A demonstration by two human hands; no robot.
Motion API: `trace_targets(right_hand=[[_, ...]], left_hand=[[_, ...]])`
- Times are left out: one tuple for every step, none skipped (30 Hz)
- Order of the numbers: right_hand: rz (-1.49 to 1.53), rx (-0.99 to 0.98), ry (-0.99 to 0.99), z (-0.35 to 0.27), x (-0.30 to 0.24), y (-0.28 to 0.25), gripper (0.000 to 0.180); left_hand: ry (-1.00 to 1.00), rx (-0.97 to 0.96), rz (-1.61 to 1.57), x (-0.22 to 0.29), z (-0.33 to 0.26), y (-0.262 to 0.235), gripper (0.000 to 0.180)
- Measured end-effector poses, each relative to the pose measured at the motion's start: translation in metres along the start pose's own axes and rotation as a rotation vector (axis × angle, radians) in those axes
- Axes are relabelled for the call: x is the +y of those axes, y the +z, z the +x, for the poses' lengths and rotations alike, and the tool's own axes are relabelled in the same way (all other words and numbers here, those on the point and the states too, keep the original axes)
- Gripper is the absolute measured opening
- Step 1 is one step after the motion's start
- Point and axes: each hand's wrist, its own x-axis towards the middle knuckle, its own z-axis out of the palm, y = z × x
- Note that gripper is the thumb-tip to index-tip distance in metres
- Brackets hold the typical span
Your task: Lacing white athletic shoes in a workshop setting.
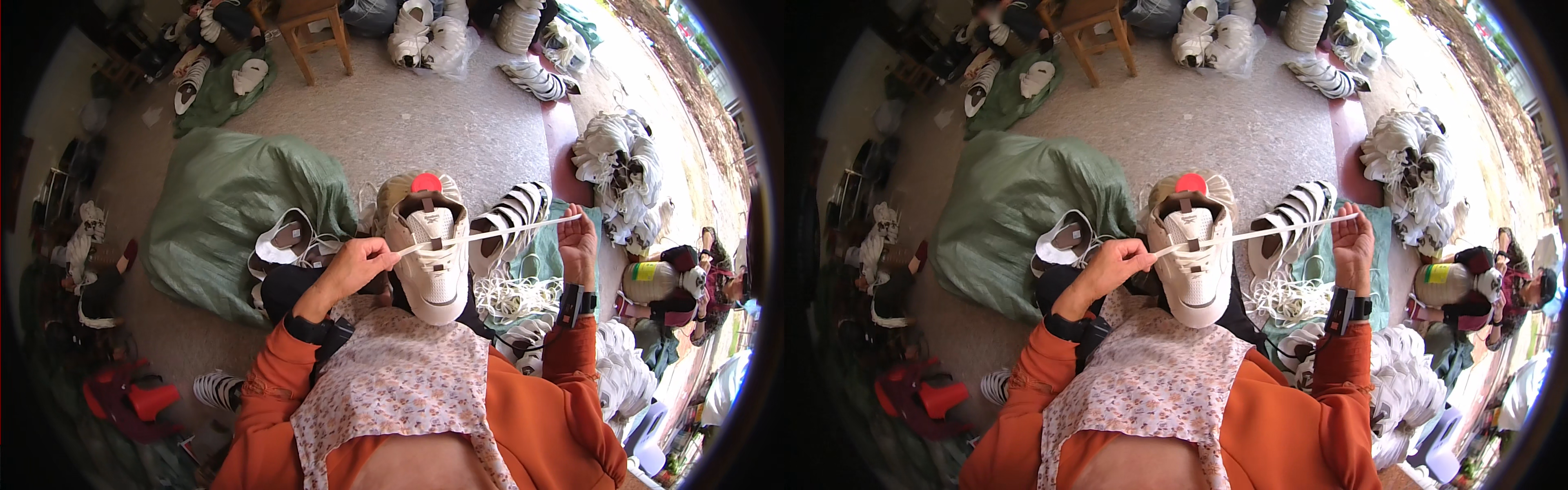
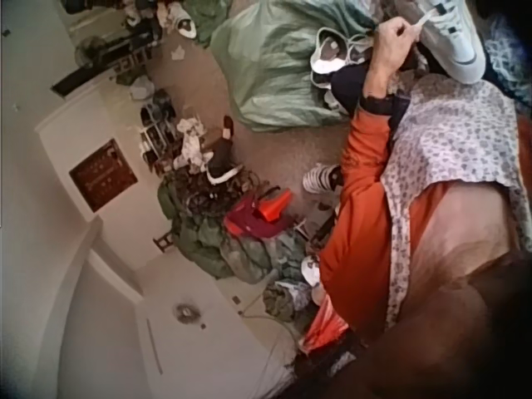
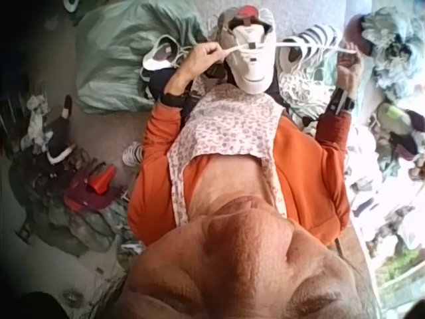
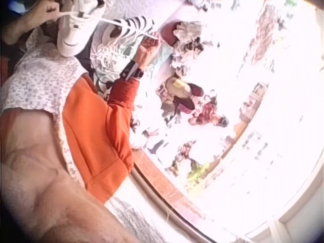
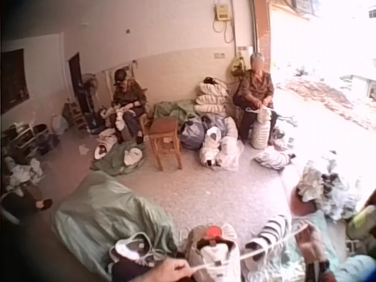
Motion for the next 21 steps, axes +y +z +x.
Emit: trace_targets(right_hand=[[-0.014, 0.059, -0.014, 0.007, 0.003, -0.009, 0.02], [0.034, 0.019, 0.034, 0.015, 0.005, -0.02, 0.018], [0.108, 0.021, 0.076, 0.023, 0.003, -0.031, 0.017], [0.113, -0.006, 0.087, 0.032, 0.0, -0.044, 0.016], [0.158, 0.04, 0.09, 0.042, -0.004, -0.056, 0.016], [0.155, 0.03, 0.069, 0.05, -0.009, -0.069, 0.017], [0.191, 0.091, 0.043, 0.057, -0.016, -0.081, 0.018], [0.221, 0.123, 0.028, 0.064, -0.023, -0.091, 0.017], [0.26, 0.152, 0.027, 0.068, -0.03, -0.098, 0.015], [0.266, 0.088, 0.032, 0.067, -0.037, -0.105, 0.014], [0.302, 0.075, 0.019, 0.064, -0.041, -0.108, 0.013], [0.282, 0.063, 0.03, 0.061, -0.046, -0.105, 0.012], [0.294, 0.068, 0.024, 0.052, -0.049, -0.1, 0.012], [0.157, -0.019, 0.012, 0.042, -0.05, -0.091, 0.012], [0.052, -0.026, -0.001, 0.029, -0.051, -0.079, 0.012], [-0.155, -0.007, -0.066, 0.017, -0.045, -0.061, 0.012], [-0.325, 0.076, -0.135, 0.006, -0.033, -0.041, 0.013], [-0.489, -0.071, -0.218, -0.012, -0.021, -0.023, 0.015], [-0.597, -0.159, -0.19, -0.027, -0.008, -0.003, 0.018], [-0.728, -0.276, -0.208, -0.042, 0.008, 0.016, 0.019], [-0.859, -0.383, -0.186, -0.055, 0.023, 0.033, 0.019]], left_hand=[[-0.001, -0.008, 0.013, -0.001, 0.0, 0.0, 0.025], [-0.009, -0.027, 0.021, -0.002, -0.002, -0.001, 0.025], [-0.017, -0.045, 0.033, -0.003, -0.004, -0.003, 0.024], [-0.019, -0.055, 0.045, -0.003, -0.005, -0.005, 0.024], [-0.022, -0.063, 0.033, -0.003, -0.007, -0.007, 0.024], [-0.023, -0.072, 0.022, -0.002, -0.007, -0.008, 0.024], [-0.02, -0.087, 0.035, 0.0, -0.007, -0.008, 0.024], [-0.027, -0.084, 0.045, 0.003, -0.006, -0.008, 0.022], [-0.088, -0.084, 0.069, 0.007, -0.005, -0.008, 0.021], [0.031, 0.04, 0.337, 0.013, -0.005, -0.005, 0.016], [0.232, 0.162, 0.654, 0.02, -0.004, -0.001, 0.008], [0.41, 0.272, 0.678, 0.027, 0.001, 0.003, 0.009], [0.536, 0.369, 0.709, 0.034, 0.007, 0.007, 0.013], [0.604, 0.338, 0.648, 0.041, 0.013, 0.011, 0.015], [0.654, 0.322, 0.592, 0.047, 0.02, 0.015, 0.017], [0.704, 0.295, 0.578, 0.051, 0.028, 0.019, 0.016], [0.723, 0.275, 0.583, 0.053, 0.034, 0.025, 0.016], [0.708, 0.203, 0.527, 0.054, 0.043, 0.031, 0.015], [0.692, 0.132, 0.473, 0.055, 0.051, 0.035, 0.014], [0.713, 0.106, 0.517, 0.055, 0.059, 0.036, 0.011], [0.714, 0.095, 0.522, 0.055, 0.065, 0.037, 0.011]])
